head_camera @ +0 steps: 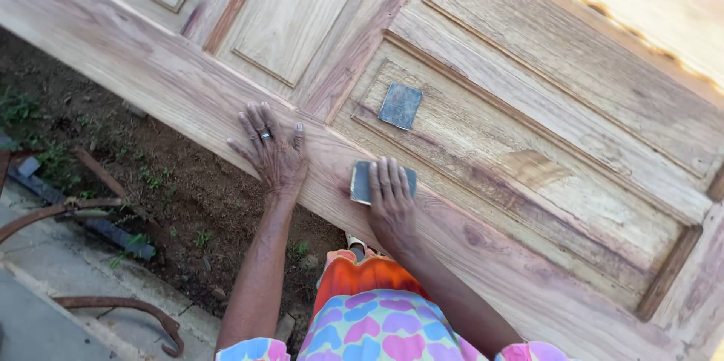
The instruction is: Sanding a wooden door using a piece of sandpaper.
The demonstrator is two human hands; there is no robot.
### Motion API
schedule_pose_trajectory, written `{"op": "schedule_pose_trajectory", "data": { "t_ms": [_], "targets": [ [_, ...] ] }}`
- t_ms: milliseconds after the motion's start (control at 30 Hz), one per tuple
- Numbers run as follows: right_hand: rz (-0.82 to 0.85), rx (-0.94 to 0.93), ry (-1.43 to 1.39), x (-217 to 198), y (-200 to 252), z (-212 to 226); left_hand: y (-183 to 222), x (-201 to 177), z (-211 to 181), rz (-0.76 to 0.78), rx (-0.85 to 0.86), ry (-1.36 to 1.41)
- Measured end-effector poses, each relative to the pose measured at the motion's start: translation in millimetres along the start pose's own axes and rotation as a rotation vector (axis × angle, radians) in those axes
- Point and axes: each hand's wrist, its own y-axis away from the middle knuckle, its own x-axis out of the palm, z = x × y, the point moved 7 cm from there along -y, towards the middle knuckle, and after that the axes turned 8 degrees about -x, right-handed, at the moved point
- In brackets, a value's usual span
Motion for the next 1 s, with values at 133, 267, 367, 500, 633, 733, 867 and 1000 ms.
{"op": "schedule_pose_trajectory", "data": {
  "t_ms": [133,267,367,500,633,733,867,1000],
  "targets": [
    [0.095,-0.059,-0.117,2.3,-63.7,-12.7,2.4,-2.8,6.8,0.051,-0.157,-0.025],
    [0.296,0.343,-0.633,-18.4,-117.6,-70.0,-0.2,1.7,5.9,0.044,-0.134,-0.034],
    [0.240,0.169,-0.563,-17.1,-144.3,-72.6,0.0,-4.2,0.8,0.046,-0.119,-0.042],
    [0.316,0.165,-0.582,10.9,-161.0,-64.4,-0.7,-2.4,2.2,0.080,-0.154,-0.056],
    [0.416,0.225,-0.574,17.8,-168.9,-66.1,0.1,-2.4,2.2,0.055,-0.135,-0.062],
    [0.481,0.227,-0.548,27.6,-170.1,-69.8,-1.4,-0.7,2.6,0.049,-0.136,-0.067],
    [0.544,0.375,-0.578,33.2,-156.9,-80.6,-1.0,-1.3,2.0,0.040,-0.120,-0.071],
    [0.527,0.324,-0.529,37.6,-145.9,-90.8,-3.1,-1.4,0.0,0.051,-0.122,-0.062]
  ]
}}
